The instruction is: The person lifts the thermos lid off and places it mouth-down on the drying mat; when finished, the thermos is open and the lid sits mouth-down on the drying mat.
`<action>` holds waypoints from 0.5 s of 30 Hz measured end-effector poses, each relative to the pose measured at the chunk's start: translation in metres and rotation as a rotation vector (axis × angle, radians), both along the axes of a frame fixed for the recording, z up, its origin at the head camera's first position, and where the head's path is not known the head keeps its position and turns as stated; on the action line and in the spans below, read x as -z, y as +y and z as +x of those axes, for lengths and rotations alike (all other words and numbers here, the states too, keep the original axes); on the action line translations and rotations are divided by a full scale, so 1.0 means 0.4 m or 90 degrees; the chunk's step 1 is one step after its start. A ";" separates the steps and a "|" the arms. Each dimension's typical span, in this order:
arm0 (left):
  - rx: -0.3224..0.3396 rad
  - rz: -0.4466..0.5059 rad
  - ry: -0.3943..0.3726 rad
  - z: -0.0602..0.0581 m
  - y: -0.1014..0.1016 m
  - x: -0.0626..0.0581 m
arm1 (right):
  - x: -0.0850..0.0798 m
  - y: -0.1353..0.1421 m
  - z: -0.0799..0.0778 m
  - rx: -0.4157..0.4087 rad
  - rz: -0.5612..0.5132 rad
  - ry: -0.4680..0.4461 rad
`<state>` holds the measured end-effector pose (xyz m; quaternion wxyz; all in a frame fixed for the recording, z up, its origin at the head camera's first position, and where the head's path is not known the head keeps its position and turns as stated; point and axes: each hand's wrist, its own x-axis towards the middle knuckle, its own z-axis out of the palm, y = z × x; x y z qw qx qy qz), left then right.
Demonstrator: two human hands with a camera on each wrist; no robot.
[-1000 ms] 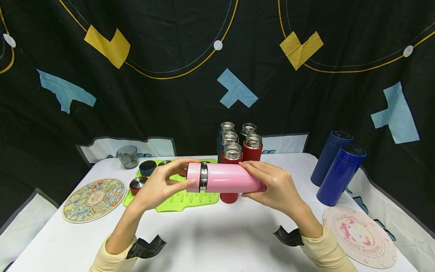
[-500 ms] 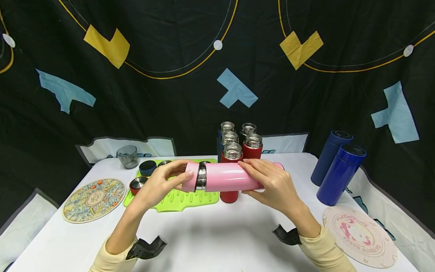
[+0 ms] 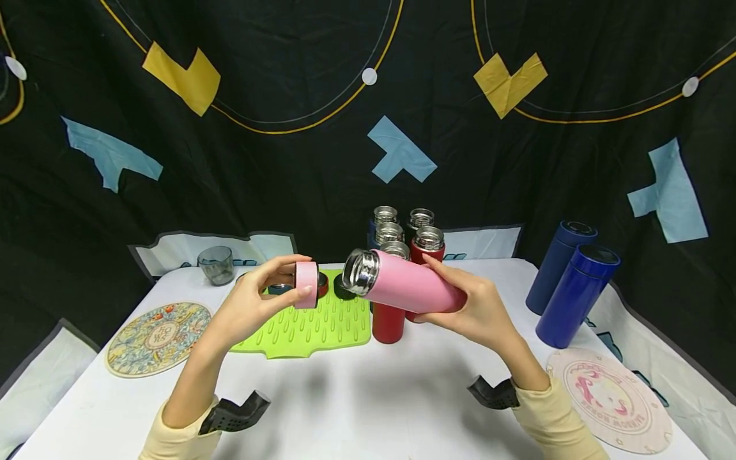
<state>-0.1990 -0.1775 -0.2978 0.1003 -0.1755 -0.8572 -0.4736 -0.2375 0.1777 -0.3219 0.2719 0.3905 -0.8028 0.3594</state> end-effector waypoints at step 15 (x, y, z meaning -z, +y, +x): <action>-0.038 -0.156 0.034 -0.067 -0.070 0.070 | 0.044 0.028 -0.019 -0.032 -0.223 -0.303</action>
